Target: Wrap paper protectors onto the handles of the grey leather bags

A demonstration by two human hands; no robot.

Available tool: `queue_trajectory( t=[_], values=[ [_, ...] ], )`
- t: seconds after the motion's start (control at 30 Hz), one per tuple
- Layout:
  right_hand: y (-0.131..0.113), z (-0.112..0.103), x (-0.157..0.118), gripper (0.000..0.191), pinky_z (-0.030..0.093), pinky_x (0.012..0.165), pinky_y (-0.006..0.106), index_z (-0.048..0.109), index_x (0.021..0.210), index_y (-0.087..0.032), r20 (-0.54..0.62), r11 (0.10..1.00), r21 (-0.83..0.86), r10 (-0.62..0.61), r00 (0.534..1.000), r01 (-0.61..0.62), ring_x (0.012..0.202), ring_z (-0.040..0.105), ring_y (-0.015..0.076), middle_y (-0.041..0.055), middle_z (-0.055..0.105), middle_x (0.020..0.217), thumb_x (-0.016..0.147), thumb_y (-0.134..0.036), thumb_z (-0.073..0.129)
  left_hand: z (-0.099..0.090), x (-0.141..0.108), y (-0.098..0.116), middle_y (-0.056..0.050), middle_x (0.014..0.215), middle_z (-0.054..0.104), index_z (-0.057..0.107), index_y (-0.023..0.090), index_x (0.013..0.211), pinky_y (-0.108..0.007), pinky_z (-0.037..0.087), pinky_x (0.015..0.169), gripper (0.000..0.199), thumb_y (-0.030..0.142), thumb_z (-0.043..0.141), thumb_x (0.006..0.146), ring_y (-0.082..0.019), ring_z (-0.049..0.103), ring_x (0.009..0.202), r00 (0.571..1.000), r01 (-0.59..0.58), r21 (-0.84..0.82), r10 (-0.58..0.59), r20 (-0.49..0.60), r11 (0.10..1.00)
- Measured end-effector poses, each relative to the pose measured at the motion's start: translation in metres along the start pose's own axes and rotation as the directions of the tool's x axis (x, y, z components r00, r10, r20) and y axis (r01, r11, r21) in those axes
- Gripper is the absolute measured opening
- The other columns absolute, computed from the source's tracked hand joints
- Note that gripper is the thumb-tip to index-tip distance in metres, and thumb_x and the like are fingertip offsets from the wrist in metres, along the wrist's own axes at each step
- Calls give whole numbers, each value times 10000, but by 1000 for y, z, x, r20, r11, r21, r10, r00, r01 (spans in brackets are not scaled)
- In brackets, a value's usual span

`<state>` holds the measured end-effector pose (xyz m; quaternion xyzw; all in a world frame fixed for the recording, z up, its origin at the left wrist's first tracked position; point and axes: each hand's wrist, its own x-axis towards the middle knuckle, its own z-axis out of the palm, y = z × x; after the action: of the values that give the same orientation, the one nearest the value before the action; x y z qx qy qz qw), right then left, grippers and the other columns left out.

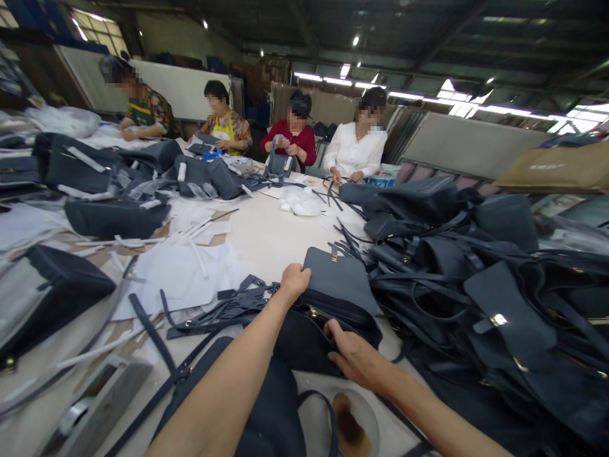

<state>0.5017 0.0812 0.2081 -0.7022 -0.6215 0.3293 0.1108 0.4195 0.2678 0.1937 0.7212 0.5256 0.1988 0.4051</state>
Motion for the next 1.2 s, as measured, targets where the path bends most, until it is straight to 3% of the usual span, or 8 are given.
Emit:
queue_trajectory(
  t=[0.1,0.2,0.3,0.43,0.57,0.83,1.03,1.2],
  values=[
    [13,-13,15,61,406,715,305,551,736,-198,73,969,236,54,996,-70,766,581,204,24,617,760,786,-165,540,-9,-11,6,-89,870,663,640,141,909,-294,442,763,185,156,482,814,-204,602,819,993,-82,-16,80,-90,996],
    [24,-22,25,188,453,717,301,572,711,-196,84,902,413,102,991,-128,753,601,193,22,644,745,845,-318,518,-25,-42,6,-103,1164,576,531,171,1145,-293,424,879,325,120,403,850,-179,563,979,938,-251,-45,231,-260,967],
    [31,-21,30,271,495,714,316,608,837,-186,94,782,599,147,985,-173,729,630,193,24,671,744,841,-446,531,-30,-84,-11,-53,911,588,562,195,951,-282,440,793,200,137,399,851,-176,565,847,825,-489,-123,412,-388,863],
    [33,-17,34,325,526,616,314,611,912,-180,144,602,765,185,972,-228,597,630,175,16,671,676,803,-485,590,-3,-128,-45,-18,743,586,573,206,752,-258,425,705,168,132,430,800,-156,561,718,953,-300,-292,299,-48,908],
    [28,-17,34,273,523,527,275,615,891,-162,189,469,846,185,964,-255,520,616,154,18,668,632,786,-411,655,37,-144,-61,1,699,562,537,195,719,-250,417,662,54,158,504,741,-143,541,675,981,-13,-479,103,162,878],
    [25,-2,24,330,560,611,266,610,930,-160,154,299,934,165,974,-198,630,681,163,43,726,753,745,-399,742,77,-161,-52,32,737,546,430,212,814,-228,439,599,318,103,639,600,-113,537,607,983,184,-681,-124,137,709],
    [29,0,20,299,569,626,266,611,914,-157,143,250,949,197,970,-191,642,689,162,53,733,782,763,-382,737,88,-163,-64,1,714,589,490,189,733,-240,452,651,235,137,668,588,-136,579,661,970,242,-790,-157,186,563],
    [23,-4,18,319,553,563,263,620,915,-151,168,253,945,173,970,-209,560,661,151,53,727,757,747,-389,750,90,-159,-74,15,601,535,488,201,656,-275,444,631,221,356,640,696,-162,569,608,975,221,-764,-132,177,606]
  ],
)
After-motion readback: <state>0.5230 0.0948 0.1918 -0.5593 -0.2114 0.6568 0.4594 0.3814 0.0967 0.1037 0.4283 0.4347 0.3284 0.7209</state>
